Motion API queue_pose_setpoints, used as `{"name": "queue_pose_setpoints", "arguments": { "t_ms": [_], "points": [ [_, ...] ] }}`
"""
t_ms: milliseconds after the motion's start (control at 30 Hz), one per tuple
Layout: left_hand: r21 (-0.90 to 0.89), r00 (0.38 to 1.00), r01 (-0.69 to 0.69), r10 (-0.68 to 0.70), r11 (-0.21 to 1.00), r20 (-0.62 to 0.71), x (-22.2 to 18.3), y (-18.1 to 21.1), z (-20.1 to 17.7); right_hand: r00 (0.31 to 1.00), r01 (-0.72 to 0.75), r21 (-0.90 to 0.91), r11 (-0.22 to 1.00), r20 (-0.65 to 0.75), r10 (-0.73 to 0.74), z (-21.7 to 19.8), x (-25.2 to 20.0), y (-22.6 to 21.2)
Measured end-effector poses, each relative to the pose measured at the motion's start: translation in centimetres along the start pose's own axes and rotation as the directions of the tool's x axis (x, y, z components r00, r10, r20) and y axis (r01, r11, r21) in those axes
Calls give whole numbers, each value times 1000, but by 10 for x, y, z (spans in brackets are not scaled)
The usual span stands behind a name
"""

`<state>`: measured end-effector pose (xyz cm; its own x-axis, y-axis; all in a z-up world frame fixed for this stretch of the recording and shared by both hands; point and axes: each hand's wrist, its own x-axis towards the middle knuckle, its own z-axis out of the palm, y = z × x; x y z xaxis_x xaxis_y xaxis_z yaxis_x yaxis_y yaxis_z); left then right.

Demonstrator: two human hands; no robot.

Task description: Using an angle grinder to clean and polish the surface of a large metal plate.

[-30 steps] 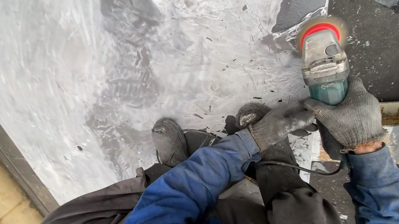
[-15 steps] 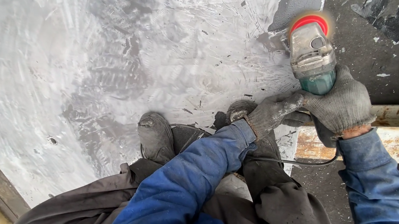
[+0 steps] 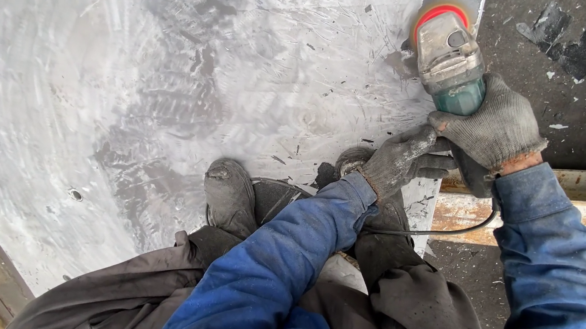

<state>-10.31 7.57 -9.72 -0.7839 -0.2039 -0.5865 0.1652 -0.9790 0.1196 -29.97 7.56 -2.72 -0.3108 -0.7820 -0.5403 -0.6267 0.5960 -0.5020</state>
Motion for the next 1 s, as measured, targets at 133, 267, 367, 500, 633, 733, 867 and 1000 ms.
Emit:
{"name": "queue_pose_setpoints", "arguments": {
  "t_ms": [133, 267, 367, 500, 633, 733, 867, 1000],
  "points": [
    [26, 1000, 6, -6, 1000, -9, -1, 4, 2, 1000, 11, -3, 1000, -14, -11, 5, 7, 3],
    [-30, 998, -42, 43, 999, 49, 2, -1, -5, 1000, -20, -25, 1000, 13, 20, 0, 13, -9],
    [-89, 995, -79, 84, 993, 53, 3, -1, -8, 999, 37, -62, 997, -13, -38, 6, 24, -9],
    [-108, 993, -108, 103, 988, -52, 2, 3, -1, 999, 48, -60, 997, -5, -49, 6, 29, -23],
    [10, 997, -70, 71, 997, -40, -3, 6, 7, 994, -39, 36, 999, 102, 35, -12, 9, -36],
    [131, 995, 20, -6, 991, -104, -2, 2, 8, 999, -35, 59, 998, 23, 34, -4, -1, -8],
    [141, 998, 2, 6, 990, -60, 1, -3, -2, 999, -37, 121, 992, 32, 34, -5, -1, -14],
    [-70, 997, -68, 67, 995, -27, 13, -12, -24, 1000, 14, -13, 1000, 7, -14, 3, 13, -12]
  ]
}}
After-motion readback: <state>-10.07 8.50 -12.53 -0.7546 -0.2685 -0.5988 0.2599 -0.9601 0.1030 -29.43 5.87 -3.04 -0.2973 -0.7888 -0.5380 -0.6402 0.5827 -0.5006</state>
